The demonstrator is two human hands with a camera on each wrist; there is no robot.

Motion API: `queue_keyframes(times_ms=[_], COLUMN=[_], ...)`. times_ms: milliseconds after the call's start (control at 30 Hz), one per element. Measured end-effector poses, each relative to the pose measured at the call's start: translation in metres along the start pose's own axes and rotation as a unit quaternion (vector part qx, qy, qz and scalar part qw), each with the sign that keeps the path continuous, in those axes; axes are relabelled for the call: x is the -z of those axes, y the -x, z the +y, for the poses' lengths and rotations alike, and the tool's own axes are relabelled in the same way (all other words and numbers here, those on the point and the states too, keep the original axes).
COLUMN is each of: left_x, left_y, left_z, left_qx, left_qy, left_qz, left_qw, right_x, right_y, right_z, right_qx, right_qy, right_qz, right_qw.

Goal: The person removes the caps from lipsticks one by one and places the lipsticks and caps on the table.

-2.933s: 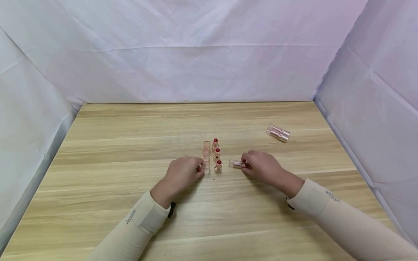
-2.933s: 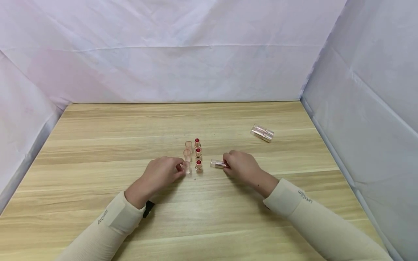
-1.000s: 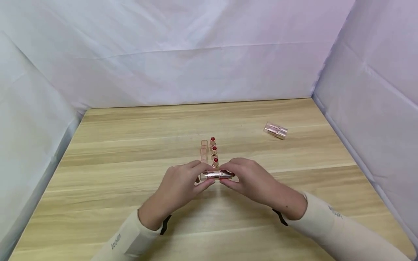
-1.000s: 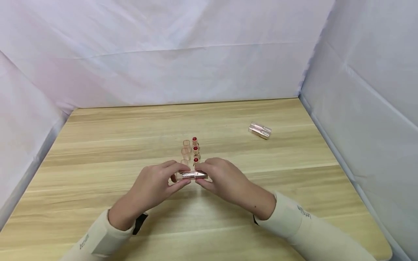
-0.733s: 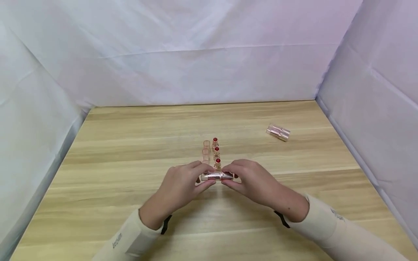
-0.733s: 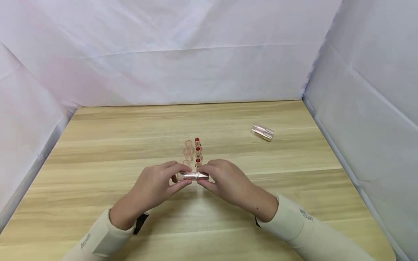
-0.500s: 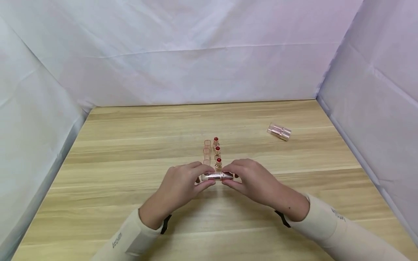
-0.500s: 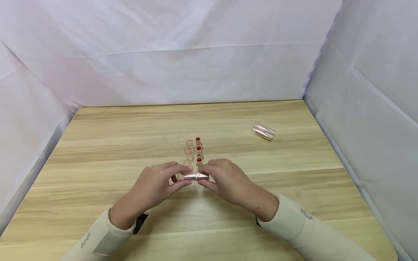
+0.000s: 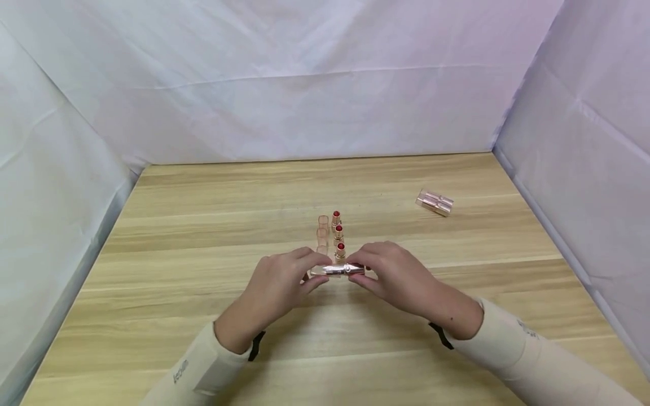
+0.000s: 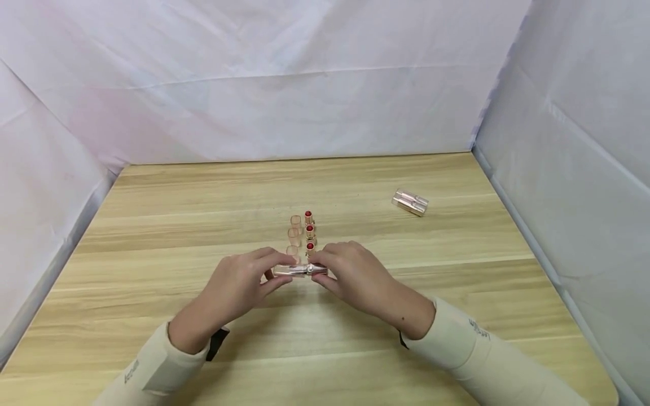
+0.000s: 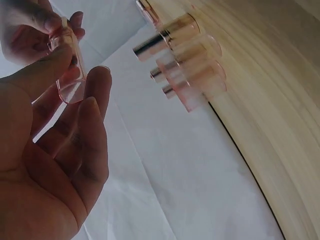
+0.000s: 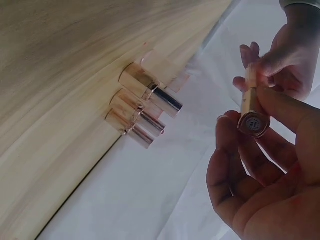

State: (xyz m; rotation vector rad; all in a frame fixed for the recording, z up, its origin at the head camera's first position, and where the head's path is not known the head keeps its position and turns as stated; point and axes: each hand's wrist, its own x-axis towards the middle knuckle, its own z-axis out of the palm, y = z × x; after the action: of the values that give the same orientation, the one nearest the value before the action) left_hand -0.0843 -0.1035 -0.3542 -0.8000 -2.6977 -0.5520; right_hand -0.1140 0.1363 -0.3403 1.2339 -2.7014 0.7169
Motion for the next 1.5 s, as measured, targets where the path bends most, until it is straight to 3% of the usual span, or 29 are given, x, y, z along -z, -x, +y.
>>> queue_keyframes(times_ms=[200,567,1067,1500], left_x=[0.003,-0.004,-0.017,-0.020], left_y=[0.004,0.009,0.007,0.002], left_z=[-0.006,-0.017,-0.026,-0.026], left_qx=[0.042,0.083,0.112,0.125], left_qy=[0.005,0.006,-0.015,-0.004], left_qz=[-0.006,-0.061,-0.089,-0.119], left_qw=[0.9991,0.9946,0.9896,0.9849], right_x=[0.003,-0.003,-0.012,-0.019], right_y=[0.006,0.014,0.018,0.013], right_z=[0.006,0.019,0.028,0.030], right_qx=[-0.038,-0.086,-0.139,-0.127], right_qy=[0.011,0.012,-0.009,0.000], right_qz=[0.009,-0.016,-0.049,-0.067], right_qw=[0.999,0.996,0.989,0.990])
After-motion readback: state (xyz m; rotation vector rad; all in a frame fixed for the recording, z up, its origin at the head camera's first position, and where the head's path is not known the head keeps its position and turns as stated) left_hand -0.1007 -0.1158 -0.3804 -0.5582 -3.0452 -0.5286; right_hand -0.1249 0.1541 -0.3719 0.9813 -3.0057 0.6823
